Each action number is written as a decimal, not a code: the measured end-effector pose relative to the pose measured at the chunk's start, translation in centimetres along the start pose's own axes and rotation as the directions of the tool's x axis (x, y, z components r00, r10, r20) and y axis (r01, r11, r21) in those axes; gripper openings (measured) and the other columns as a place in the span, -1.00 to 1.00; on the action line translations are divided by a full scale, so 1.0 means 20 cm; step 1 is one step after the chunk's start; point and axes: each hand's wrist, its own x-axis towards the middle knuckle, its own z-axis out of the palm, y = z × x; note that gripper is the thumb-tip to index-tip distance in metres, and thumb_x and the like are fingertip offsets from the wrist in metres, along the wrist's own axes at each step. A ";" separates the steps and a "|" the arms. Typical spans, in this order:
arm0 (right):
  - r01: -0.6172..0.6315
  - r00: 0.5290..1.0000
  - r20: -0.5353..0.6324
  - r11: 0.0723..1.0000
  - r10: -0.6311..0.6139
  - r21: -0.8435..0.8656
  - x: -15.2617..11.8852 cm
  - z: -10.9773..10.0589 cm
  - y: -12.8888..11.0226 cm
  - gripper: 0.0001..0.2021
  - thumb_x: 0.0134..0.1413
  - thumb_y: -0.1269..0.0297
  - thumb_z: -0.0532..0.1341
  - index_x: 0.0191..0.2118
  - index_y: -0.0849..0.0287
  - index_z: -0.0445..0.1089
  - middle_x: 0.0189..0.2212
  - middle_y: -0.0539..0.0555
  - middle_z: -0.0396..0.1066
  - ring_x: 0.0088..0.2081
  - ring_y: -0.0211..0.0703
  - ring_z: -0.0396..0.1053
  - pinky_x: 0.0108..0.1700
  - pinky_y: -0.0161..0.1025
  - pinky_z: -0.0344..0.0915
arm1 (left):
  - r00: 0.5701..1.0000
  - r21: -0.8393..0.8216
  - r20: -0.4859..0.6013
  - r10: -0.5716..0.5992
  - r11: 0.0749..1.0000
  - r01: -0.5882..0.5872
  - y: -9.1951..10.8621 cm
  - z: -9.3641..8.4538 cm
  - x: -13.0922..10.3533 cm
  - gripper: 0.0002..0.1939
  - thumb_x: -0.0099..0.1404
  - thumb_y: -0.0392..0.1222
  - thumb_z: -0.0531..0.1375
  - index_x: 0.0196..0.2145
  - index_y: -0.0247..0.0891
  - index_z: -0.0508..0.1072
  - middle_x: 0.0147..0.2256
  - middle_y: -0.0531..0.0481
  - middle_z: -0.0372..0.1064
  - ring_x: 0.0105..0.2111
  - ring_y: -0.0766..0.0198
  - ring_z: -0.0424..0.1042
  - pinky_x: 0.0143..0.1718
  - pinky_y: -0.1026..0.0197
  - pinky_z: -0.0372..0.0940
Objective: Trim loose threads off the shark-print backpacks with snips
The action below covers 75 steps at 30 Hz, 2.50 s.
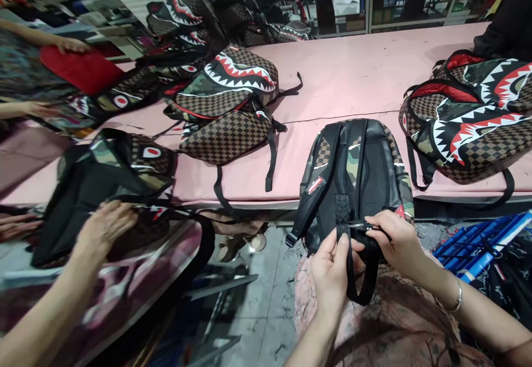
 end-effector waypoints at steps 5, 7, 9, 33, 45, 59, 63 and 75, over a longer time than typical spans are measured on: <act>0.011 1.000 0.023 1.000 -0.011 0.011 0.01 0.00 0.00 -0.80 0.17 0.34 -0.01 -0.22 0.20 0.34 -0.36 0.11 0.36 -0.31 -0.15 0.31 -0.27 -0.21 0.26 | 1.000 0.017 0.000 -0.007 1.000 0.007 -0.01 0.01 -0.01 -0.76 0.11 -0.05 0.16 -0.48 -0.32 0.40 -0.62 0.06 0.36 -0.74 0.46 0.19 -0.72 0.41 0.08; 0.028 0.999 0.024 1.000 -0.028 -0.008 0.01 0.00 -0.01 -0.79 0.17 0.34 -0.01 -0.22 0.21 0.35 -0.35 0.12 0.37 -0.30 -0.14 0.32 -0.24 -0.21 0.26 | 0.999 -0.006 0.024 -0.022 1.000 0.022 -0.01 0.01 -0.01 -0.77 0.11 -0.06 0.16 -0.45 -0.32 0.40 -0.60 0.06 0.37 -0.74 0.47 0.19 -0.72 0.41 0.09; 0.042 0.999 0.020 0.999 -0.042 -0.033 0.01 0.00 -0.01 -0.78 0.18 0.35 -0.02 -0.21 0.22 0.35 -0.34 0.13 0.38 -0.28 -0.14 0.32 -0.22 -0.20 0.26 | 0.998 -0.038 0.051 -0.035 0.999 0.037 -0.01 0.01 -0.01 -0.78 0.10 -0.08 0.17 -0.44 -0.31 0.40 -0.60 0.07 0.36 -0.74 0.47 0.19 -0.72 0.40 0.09; -0.555 0.827 0.427 0.415 0.365 0.721 0.13 0.09 -0.01 -0.65 -0.15 -0.01 0.23 -0.56 0.19 0.20 -0.68 -0.10 0.19 -0.63 -0.37 0.13 -0.58 -0.39 0.07 | 0.994 -0.121 0.100 -0.052 0.991 0.064 -0.07 0.00 0.04 -0.74 0.03 -0.09 0.27 -0.37 -0.34 0.47 -0.45 -0.02 0.43 -0.46 0.36 0.38 -0.38 0.37 0.29; -0.049 0.999 0.021 0.981 0.046 0.187 0.01 -0.01 0.05 -0.84 0.14 0.32 0.04 -0.20 0.20 0.31 -0.34 0.11 0.38 -0.30 -0.17 0.33 -0.25 -0.22 0.26 | 0.994 -0.168 -0.096 -0.054 0.985 0.037 -0.08 -0.01 0.06 -0.65 -0.03 -0.11 0.31 -0.25 -0.29 0.50 -0.47 0.04 0.43 -0.56 0.46 0.34 -0.45 0.40 0.29; 0.066 0.997 -0.050 0.987 -0.059 0.144 0.02 -0.01 0.01 -0.86 0.13 0.38 0.05 -0.23 0.20 0.33 -0.38 0.10 0.38 -0.32 -0.17 0.34 -0.29 -0.24 0.27 | 0.996 0.061 -0.006 0.087 0.994 -0.087 -0.10 -0.03 0.08 -0.69 0.07 -0.07 0.23 -0.27 -0.32 0.50 -0.47 -0.01 0.44 -0.50 0.34 0.39 -0.42 0.31 0.30; 0.039 0.997 0.053 0.979 -0.050 0.199 0.01 -0.01 0.05 -0.87 0.13 0.38 0.06 -0.31 0.16 0.35 -0.41 0.07 0.39 -0.33 -0.18 0.34 -0.28 -0.25 0.26 | 0.932 0.241 0.344 0.111 0.949 -0.201 -0.06 -0.14 0.14 -0.74 0.12 -0.06 0.18 -0.39 -0.31 0.54 -0.44 -0.08 0.45 -0.43 0.26 0.40 -0.35 0.26 0.30; -0.490 0.863 0.292 0.548 0.412 0.678 0.46 0.19 0.03 -0.58 -0.11 -0.02 0.19 -0.20 0.19 0.26 -0.50 -0.07 0.20 -0.63 -0.42 -0.01 -0.64 -0.42 -0.11 | 0.929 0.500 0.019 0.369 0.802 -0.328 0.13 -0.39 0.84 -0.77 0.00 -0.11 0.24 -0.36 -0.27 0.45 -0.39 -0.08 0.42 -0.33 0.17 0.37 -0.23 0.17 0.22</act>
